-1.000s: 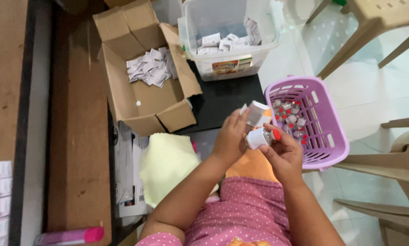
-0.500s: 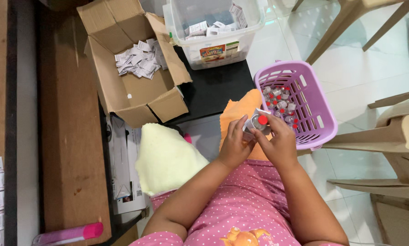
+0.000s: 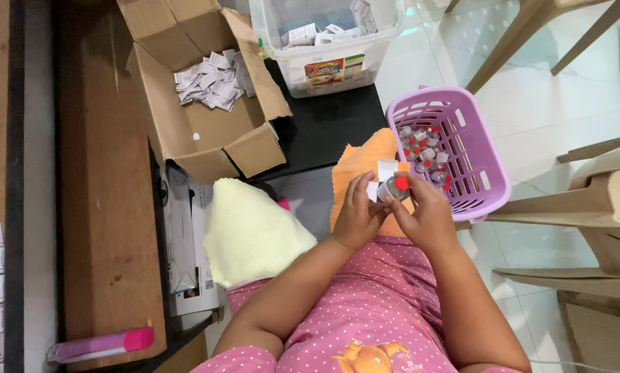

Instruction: The person sits on the floor and repeatedly picks small white boxes from a plastic bin, opens them, removes a small vial with a red cap, and places the vial into a purple basket. The empty box is then placed into a cardboard box. The process is repeated for multiple units.

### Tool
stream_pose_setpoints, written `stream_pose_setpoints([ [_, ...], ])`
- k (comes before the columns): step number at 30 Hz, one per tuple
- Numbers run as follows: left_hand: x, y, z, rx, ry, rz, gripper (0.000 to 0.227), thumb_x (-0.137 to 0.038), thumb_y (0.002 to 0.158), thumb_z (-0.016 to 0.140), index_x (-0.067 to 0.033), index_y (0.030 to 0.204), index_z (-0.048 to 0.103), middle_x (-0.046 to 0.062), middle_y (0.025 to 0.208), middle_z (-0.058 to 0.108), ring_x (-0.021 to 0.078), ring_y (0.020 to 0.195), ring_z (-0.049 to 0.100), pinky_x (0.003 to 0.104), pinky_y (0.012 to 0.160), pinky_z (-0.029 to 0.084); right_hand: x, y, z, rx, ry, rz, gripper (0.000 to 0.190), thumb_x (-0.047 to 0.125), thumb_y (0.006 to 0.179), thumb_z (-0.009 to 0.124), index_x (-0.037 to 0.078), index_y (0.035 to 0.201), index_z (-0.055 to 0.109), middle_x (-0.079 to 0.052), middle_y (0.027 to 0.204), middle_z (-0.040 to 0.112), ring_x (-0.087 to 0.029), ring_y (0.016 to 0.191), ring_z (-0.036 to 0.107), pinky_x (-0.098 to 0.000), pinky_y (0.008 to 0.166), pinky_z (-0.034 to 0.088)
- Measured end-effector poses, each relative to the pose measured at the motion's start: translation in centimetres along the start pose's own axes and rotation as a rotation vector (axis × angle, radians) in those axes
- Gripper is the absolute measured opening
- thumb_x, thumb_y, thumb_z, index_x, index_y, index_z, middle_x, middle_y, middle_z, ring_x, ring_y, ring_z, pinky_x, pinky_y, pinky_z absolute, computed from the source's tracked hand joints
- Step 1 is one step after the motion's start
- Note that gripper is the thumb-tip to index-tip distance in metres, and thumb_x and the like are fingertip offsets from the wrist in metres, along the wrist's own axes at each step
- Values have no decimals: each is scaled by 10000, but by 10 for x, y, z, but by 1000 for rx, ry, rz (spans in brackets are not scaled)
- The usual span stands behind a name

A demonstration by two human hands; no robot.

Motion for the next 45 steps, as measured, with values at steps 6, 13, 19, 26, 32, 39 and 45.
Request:
stream_pose_setpoints([
  [6, 0, -2, 3, -33, 50, 81, 709, 10, 824, 785, -33, 1411, 389, 211, 1367, 495, 416, 1249, 531, 415, 964, 562, -6, -8, 5, -38, -43, -92, 430, 78, 840, 768, -26, 1230, 619, -187, 1096, 686, -297, 955, 708, -367, 834, 576],
  [13, -1, -4, 1, -61, 160, 166, 647, -13, 782, 811, -80, 1318, 455, 176, 1263, 545, 402, 1169, 552, 470, 998, 479, -9, -16, 15, -186, -154, -261, 494, 96, 805, 799, -2, 1255, 619, -207, 1220, 683, -359, 1108, 677, -423, 961, 548],
  [19, -3, -2, 3, -126, 186, 212, 594, -84, 827, 809, -66, 1291, 438, 187, 1246, 547, 413, 1136, 556, 499, 1000, 464, -8, -20, 24, -213, -199, -259, 514, 90, 759, 798, -4, 1232, 622, -222, 1249, 665, -384, 1162, 659, -445, 1006, 537],
  [26, 2, -4, 2, -120, 189, 191, 624, -61, 814, 789, -68, 1313, 414, 189, 1242, 553, 427, 1132, 553, 506, 993, 462, -8, -13, 23, -173, -260, -250, 445, 127, 768, 818, 22, 1170, 657, -166, 1159, 691, -419, 1257, 618, -489, 1066, 494],
  [32, 7, -6, 6, -131, 234, 222, 617, -14, 847, 748, -78, 1333, 373, 195, 1241, 533, 422, 1130, 551, 517, 1004, 462, -17, -11, 23, -125, -317, -187, 443, 196, 730, 879, 72, 1124, 719, -132, 1082, 655, -407, 1274, 545, -496, 1078, 450],
  [39, 9, -9, 3, -151, 233, 213, 620, -71, 828, 789, -103, 1304, 393, 198, 1247, 550, 430, 1096, 572, 514, 966, 474, -30, -15, 23, -4, -65, -36, 587, 267, 688, 912, 71, 1199, 701, -184, 1277, 554, -381, 1260, 526, -455, 1042, 443],
  [45, 8, -7, -3, -82, 260, 172, 521, -148, 812, 832, -117, 1211, 498, 174, 1201, 591, 417, 1055, 609, 501, 924, 495, -29, -20, 22, -13, -143, -84, 548, 279, 693, 918, 93, 1164, 710, -178, 1336, 567, -396, 1283, 518, -484, 1063, 432],
])
Point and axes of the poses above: each hand's wrist, its own y-axis towards the middle knuckle, its own z-axis out of the palm, x = y × z, the point moved 2 cm from there along y, towards the middle knuckle
